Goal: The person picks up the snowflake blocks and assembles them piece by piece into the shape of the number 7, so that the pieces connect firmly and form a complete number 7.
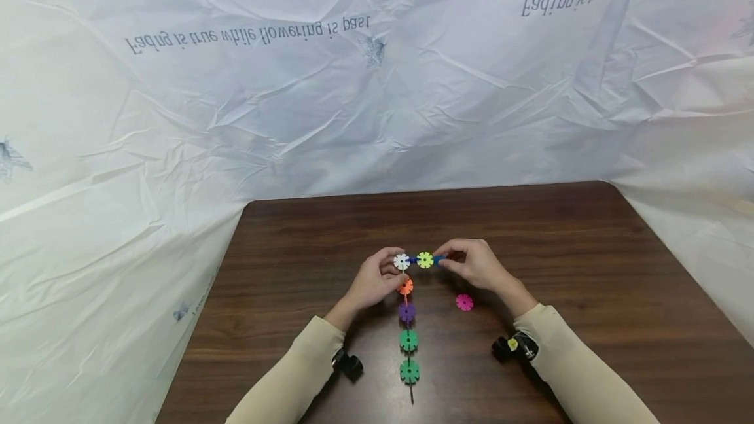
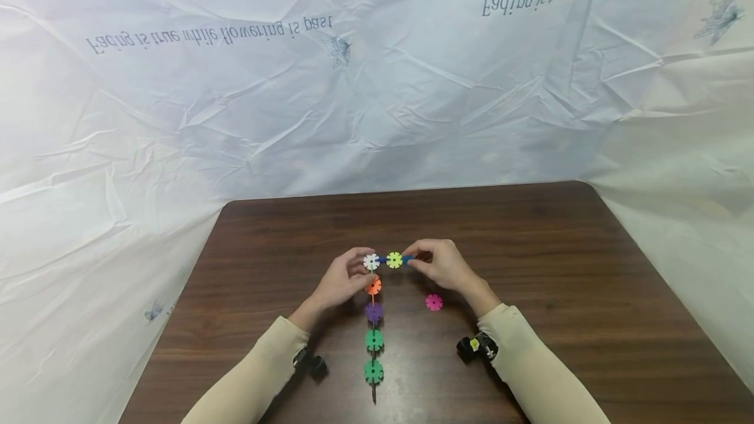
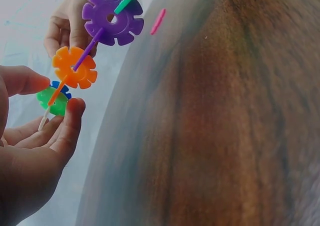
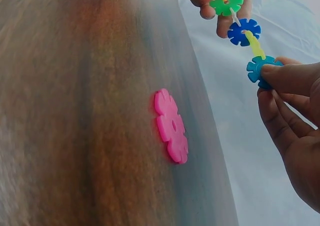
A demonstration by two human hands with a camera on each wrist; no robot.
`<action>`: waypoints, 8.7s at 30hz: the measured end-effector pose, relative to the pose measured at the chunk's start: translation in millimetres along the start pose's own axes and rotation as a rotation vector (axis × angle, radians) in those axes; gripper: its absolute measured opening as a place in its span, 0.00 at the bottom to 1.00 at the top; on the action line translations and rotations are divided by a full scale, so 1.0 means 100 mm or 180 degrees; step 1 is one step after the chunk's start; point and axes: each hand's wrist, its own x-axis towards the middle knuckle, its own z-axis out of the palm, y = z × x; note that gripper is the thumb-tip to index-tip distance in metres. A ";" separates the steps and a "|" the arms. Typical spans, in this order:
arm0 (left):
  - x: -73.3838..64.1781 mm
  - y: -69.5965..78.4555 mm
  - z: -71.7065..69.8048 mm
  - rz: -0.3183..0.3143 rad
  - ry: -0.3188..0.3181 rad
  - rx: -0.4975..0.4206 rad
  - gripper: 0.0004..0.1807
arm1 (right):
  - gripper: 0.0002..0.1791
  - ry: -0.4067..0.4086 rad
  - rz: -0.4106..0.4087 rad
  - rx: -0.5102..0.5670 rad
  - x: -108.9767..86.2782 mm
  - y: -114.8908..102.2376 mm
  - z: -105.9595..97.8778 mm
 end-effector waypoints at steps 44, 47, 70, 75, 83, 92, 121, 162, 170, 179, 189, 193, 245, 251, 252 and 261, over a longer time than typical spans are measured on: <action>0.06 -0.33 0.03 -0.0097 0.0024 0.0413 0.29 | 0.08 0.0085 -0.0067 -0.0068 -0.03 -0.10 0.08; 0.05 -0.33 0.04 -0.0092 0.0025 0.0409 0.28 | 0.08 0.0081 -0.0119 -0.0053 -0.03 -0.11 0.09; 0.06 -0.32 0.04 -0.0206 0.0044 0.0043 0.29 | 0.07 -0.0044 -0.0101 -0.0023 0.00 -0.08 0.02; 0.08 -0.33 0.04 -0.0166 0.0061 0.0058 0.28 | 0.08 -0.0036 -0.0029 0.0051 -0.01 -0.07 -0.01; 0.07 -0.31 0.04 -0.0106 0.0065 0.0078 0.28 | 0.14 -0.0067 0.0080 0.0076 -0.08 -0.06 -0.08; 0.04 -0.30 0.05 -0.0100 0.0076 0.0078 0.28 | 0.17 -0.0364 0.0229 0.0002 -0.25 -0.02 -0.14; 0.02 -0.21 0.05 -0.0147 0.0008 -0.0012 0.26 | 0.18 -0.1612 0.0091 -0.0077 -0.42 -0.02 -0.23; -0.02 0.01 0.00 -0.0095 -0.0139 -0.0204 0.25 | 0.07 -0.0924 -0.0033 -0.0189 -0.26 0.05 -0.23; -0.04 0.01 0.02 -0.0095 -0.0029 -0.0109 0.24 | 0.06 -0.0640 0.0339 0.0121 -0.23 0.05 -0.24; -0.01 -0.09 0.02 -0.0112 -0.0076 -0.0141 0.25 | 0.07 -0.0385 0.0764 0.0520 -0.18 0.02 -0.23; 0.03 -0.30 0.05 -0.0088 -0.0006 -0.0108 0.25 | 0.09 -0.0377 0.0741 0.0572 -0.10 -0.39 -0.38; 0.02 -0.29 0.05 -0.0078 -0.0001 -0.0090 0.24 | 0.09 -0.0381 0.0741 0.0597 -0.09 -0.42 -0.38; 0.05 -0.37 0.04 0.0060 -0.0063 0.0134 0.28 | 0.08 -0.0266 0.1116 0.1086 -0.03 -0.01 -0.06; 0.05 -0.40 0.05 -0.0072 0.0000 0.0630 0.26 | 0.08 -0.0401 0.1245 0.1017 -0.04 0.04 -0.05; 0.05 -0.40 0.05 -0.0095 0.0015 0.0700 0.26 | 0.07 -0.0412 0.1259 0.1002 -0.05 0.04 -0.05; 0.07 -0.39 0.09 -0.0117 0.0055 0.1188 0.29 | 0.06 -0.0442 0.1346 0.0528 -0.08 0.04 -0.04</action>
